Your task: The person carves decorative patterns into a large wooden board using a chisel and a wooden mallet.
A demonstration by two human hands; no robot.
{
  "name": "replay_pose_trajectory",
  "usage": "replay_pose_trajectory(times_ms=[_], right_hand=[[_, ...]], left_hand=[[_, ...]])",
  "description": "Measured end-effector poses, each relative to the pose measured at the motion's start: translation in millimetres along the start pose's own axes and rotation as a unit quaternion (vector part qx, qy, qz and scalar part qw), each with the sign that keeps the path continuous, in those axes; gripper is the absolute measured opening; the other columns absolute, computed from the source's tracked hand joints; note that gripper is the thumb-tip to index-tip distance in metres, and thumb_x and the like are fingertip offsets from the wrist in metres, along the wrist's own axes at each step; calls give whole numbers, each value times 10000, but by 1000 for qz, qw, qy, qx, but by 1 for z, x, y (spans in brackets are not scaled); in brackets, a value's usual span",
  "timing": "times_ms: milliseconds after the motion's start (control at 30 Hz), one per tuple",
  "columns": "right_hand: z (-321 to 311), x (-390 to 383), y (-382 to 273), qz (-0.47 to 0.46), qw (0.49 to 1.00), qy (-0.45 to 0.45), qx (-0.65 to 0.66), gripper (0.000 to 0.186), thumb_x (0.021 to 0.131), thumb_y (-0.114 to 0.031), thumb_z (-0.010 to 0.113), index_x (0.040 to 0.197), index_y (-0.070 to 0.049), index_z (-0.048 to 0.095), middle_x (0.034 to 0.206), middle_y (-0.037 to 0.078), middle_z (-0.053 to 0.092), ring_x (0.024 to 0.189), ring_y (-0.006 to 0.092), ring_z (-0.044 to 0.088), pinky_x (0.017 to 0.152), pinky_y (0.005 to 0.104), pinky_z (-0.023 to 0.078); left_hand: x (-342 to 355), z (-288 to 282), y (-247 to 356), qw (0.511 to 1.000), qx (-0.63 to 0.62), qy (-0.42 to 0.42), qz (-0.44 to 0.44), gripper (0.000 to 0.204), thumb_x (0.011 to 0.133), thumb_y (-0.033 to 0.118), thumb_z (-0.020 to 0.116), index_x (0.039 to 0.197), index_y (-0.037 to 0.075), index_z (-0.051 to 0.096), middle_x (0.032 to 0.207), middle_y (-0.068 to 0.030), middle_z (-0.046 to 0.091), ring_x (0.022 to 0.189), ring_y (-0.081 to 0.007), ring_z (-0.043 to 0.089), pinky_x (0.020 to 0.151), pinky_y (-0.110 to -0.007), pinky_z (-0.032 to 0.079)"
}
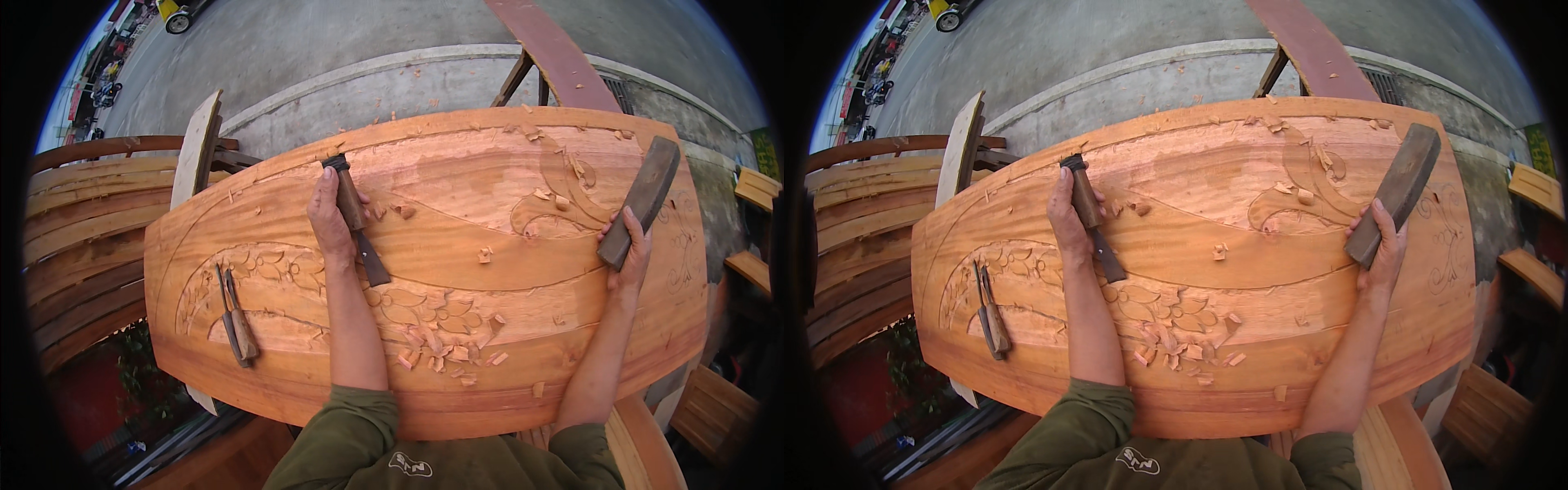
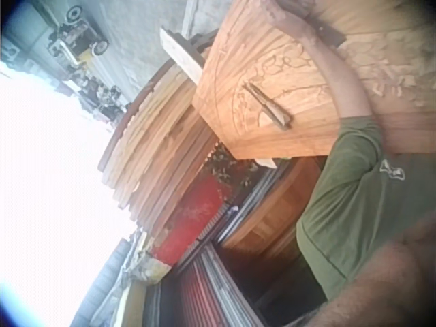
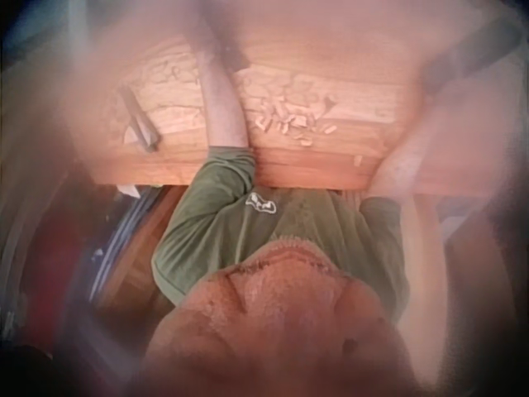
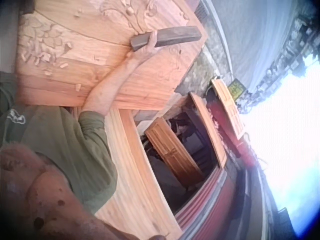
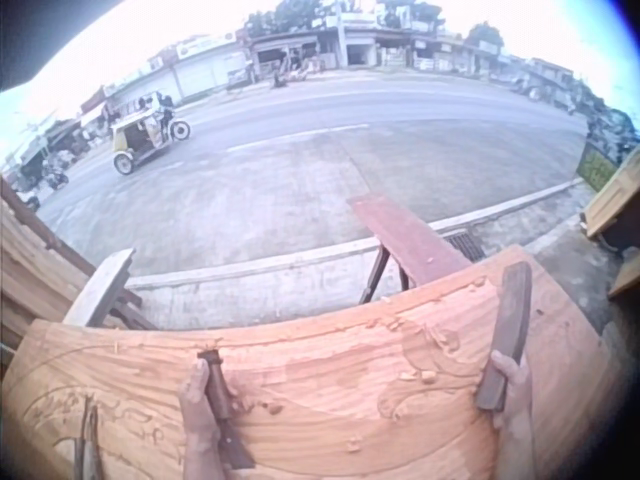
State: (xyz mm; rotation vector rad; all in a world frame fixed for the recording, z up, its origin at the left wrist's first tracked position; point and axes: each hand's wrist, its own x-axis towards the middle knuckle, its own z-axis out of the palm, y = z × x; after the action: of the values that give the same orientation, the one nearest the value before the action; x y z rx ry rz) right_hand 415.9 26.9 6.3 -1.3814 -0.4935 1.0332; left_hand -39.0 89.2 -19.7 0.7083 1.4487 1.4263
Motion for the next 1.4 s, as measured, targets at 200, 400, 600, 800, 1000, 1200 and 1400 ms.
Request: replay_pose_trajectory(times_ms=[200,400,600,800,1000,1200,1400], right_hand=[[-2,0,0,7,1000,2,-2,356,982,-242,779,1204,-53,573,948,83,634,750,173,674,641,332,601],[-1,4,1,4,1000,-8,10,383,973,-245,787,1222,-49,572,950,85,636,755,176,676,643,335,601],[1,1,3,10,1000,3,5,387,975,-237,783,1230,-48,563,963,88,647,770,176,676,660,337,599],[-6,2,4,4,1000,-7,3,343,991,-226,767,1208,-57,562,970,86,649,783,173,669,670,339,593],[0,-3,5,-3,1000,-2,6,324,1006,-208,749,1212,-51,554,1001,94,643,802,176,659,689,336,581],[-3,-3,4,-6,1000,-17,-3,274,1056,-197,685,1233,-35,553,1036,95,642,859,179,662,724,336,577],[-6,-2,6,-2,1000,-26,-11,287,1068,-208,666,1258,-21,557,1053,103,649,870,178,661,735,328,578]], left_hand=[[1,0,2,1000,-25,-7,10,514,1123,492,537,1237,16,696,739,-80,672,590,-138,631,544,-266,534],[9,-8,-3,999,-47,-2,19,508,1143,488,488,1260,26,664,759,-87,671,585,-143,614,541,-267,532],[9,-8,-5,999,-33,16,9,522,1151,505,462,1269,35,655,762,-84,663,583,-142,604,534,-263,522],[27,7,12,993,-104,-16,-45,577,1138,563,472,1308,35,629,767,-52,632,585,-138,613,519,-247,507],[70,78,24,991,-112,-66,26,575,1121,587,508,1284,40,581,801,-51,626,581,-159,661,479,-274,514],[109,129,1,984,-109,-129,48,506,1110,579,543,1161,76,572,844,-67,657,558,-174,675,464,-284,523],[124,146,-9,978,-92,-167,88,475,1115,561,544,1071,88,551,847,-70,659,530,-166,670,427,-269,513]])
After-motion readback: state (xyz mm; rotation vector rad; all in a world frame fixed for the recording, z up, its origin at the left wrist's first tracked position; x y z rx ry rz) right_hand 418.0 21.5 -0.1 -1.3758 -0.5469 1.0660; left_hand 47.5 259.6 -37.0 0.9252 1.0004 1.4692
